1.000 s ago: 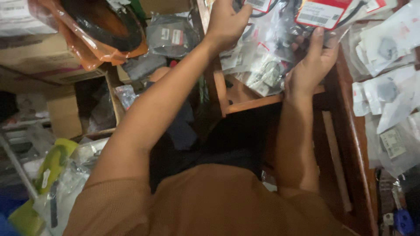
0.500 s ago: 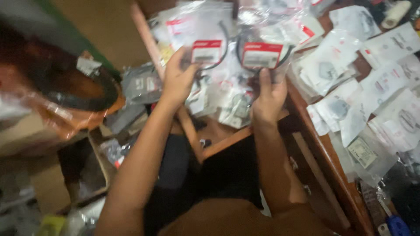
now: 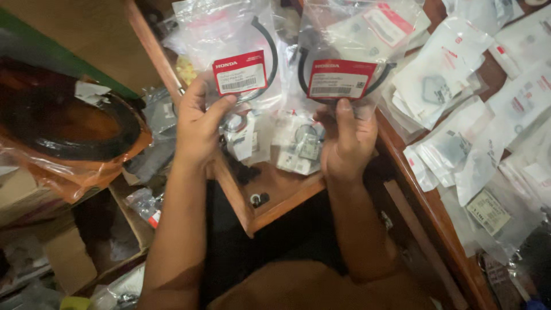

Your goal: The person sorts through small packaged parts in an open drawer, picking up individual bags, turning them over to read labels, and placing them back or aside. The person handles multiple plastic bags containing small mechanical parts and occasionally moves items between the drawer and the table surface.

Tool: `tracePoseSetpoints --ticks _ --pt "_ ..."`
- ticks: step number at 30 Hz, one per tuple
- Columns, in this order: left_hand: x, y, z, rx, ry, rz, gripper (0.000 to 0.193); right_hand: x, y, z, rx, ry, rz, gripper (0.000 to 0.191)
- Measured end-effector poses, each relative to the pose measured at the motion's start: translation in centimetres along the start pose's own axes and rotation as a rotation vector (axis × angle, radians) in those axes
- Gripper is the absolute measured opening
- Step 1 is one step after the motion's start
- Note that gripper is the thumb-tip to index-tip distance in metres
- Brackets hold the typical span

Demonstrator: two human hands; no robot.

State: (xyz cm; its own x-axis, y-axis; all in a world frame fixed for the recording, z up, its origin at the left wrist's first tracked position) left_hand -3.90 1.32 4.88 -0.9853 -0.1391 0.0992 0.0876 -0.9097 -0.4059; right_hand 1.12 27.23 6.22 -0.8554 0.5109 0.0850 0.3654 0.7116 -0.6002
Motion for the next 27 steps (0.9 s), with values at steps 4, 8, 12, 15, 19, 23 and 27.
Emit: tracePoseSetpoints --ticks 4,8,12,15,19,23,27 --pt "-0.5 0.0 -1.1 0.053 0.035 -0.041 0.032 -0.6 -0.8 -0.6 -0.021 0.008 -0.014 0.023" --pt "-0.8 -0.5 -1.6 0.181 0.055 -0.064 0.058 -0.8 -2.1 -1.0 -0.139 0.017 -0.037 0.031" --pt "-1.8 -2.4 -1.6 0.099 0.130 -0.239 0.057 -1.2 -3.3 -1.1 -0.265 0.039 -0.133 0.033" --pt "-1.9 -2.4 -1.4 0.094 0.112 -0.251 0.056 -1.1 -3.3 -1.4 -0.378 0.109 -0.141 0.027" --pt "-1.5 -1.2 -2.0 0.141 0.106 -0.141 0.068 -0.7 -2.9 -1.0 -0.536 0.117 -0.116 0.026" --pt "-1.9 -2.5 -1.7 0.058 0.110 -0.294 0.065 -0.6 -2.6 -0.3 -0.511 0.041 -0.077 0.024" --pt "-2.0 -2.8 -1.1 0.092 0.094 -0.308 0.071 -0.6 -2.3 -0.1 -0.595 0.075 -0.085 0.021"
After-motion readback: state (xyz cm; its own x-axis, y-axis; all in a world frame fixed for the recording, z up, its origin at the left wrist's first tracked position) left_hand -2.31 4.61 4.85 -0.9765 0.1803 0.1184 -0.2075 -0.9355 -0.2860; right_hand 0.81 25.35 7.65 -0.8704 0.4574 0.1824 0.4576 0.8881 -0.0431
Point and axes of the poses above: each hand's wrist, its own x-axis towards the middle knuckle, its own y-axis out of the back of the hand, z = x × y, the point moved 10 cm from there along x, towards the middle knuckle, and after that the axes turned 14 degrees about z, right-handed, at the moved point
